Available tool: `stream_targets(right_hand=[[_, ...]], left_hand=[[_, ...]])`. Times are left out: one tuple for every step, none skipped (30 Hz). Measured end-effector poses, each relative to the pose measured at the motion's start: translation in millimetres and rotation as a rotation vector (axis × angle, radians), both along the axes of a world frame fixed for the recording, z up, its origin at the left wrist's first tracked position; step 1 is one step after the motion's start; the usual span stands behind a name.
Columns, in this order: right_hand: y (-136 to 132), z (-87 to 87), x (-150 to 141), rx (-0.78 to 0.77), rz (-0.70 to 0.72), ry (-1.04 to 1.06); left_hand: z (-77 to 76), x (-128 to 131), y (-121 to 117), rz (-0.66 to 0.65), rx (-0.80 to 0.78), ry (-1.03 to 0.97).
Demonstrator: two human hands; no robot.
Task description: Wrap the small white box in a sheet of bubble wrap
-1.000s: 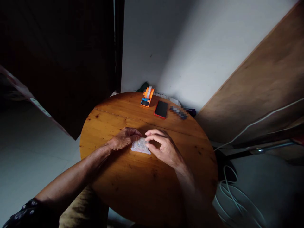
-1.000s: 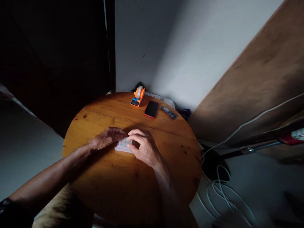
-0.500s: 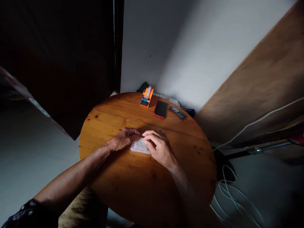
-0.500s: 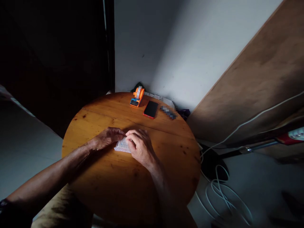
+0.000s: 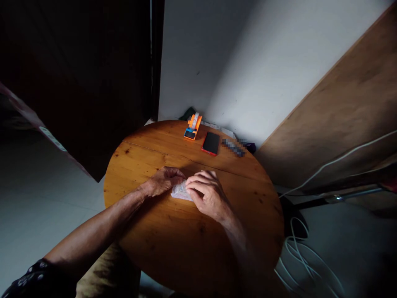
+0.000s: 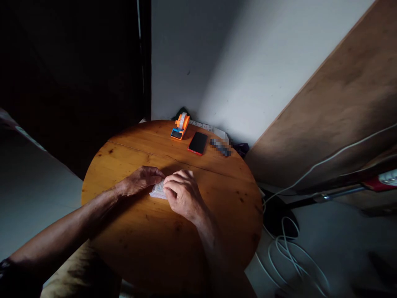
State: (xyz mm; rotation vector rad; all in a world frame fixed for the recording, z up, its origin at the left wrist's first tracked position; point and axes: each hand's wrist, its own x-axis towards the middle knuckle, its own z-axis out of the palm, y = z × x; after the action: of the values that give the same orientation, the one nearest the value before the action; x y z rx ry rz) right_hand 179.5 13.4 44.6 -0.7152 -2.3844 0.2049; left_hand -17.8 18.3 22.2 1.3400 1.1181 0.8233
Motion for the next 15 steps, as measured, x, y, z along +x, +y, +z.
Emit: stream_targets(right_hand=[[-1,1.1,0,-0.002,0.012,0.0],[-1,2.1,0,-0.006,0.026,0.003],[-2,3.2,0,-0.016,0.039,0.014],[-2,4.2,0,-0.03,0.047,0.037],[-1,5.4,1,-0.05,0.047,0.073],[0,6.6,3,-0.071,0.039,0.119],[1,7.9,5,-0.092,0.024,0.168],[3,9.2,7,-0.112,0.001,0.215],[5,10.3,10,-0.131,-0.028,0.253],[7,11.2,12,-0.15,-0.057,0.279],[9,11.7,15,-0.174,-0.081,0.288],[10,11.9,17,-0.201,-0.099,0.283],[12,11.7,19,-0.23,-0.109,0.267],[13,11.3,20,-0.261,-0.111,0.242],[14,10.7,21,-0.291,-0.109,0.213]], left_hand=[[0.4,0,0,0.001,0.0,0.01],[0.8,0,0,0.003,-0.001,0.02],[1.3,0,0,0.006,-0.003,0.029],[1.7,0,0,0.009,-0.006,0.035],[2.2,1,0,0.009,-0.009,0.038],[2.5,0,-1,0.007,-0.01,0.037],[2.8,0,-1,0.001,-0.009,0.034],[2.9,0,-1,-0.008,-0.006,0.028],[3.0,0,-1,-0.018,-0.002,0.019],[3.0,-1,-1,-0.028,0.002,0.011],[3.0,-1,-2,-0.034,0.005,0.005],[3.0,-2,-2,-0.039,0.009,0.004],[3.0,-2,-2,-0.044,0.014,0.008],[3.1,-3,-2,-0.045,0.023,0.013],[3.1,-3,-2,-0.043,0.033,0.012]])
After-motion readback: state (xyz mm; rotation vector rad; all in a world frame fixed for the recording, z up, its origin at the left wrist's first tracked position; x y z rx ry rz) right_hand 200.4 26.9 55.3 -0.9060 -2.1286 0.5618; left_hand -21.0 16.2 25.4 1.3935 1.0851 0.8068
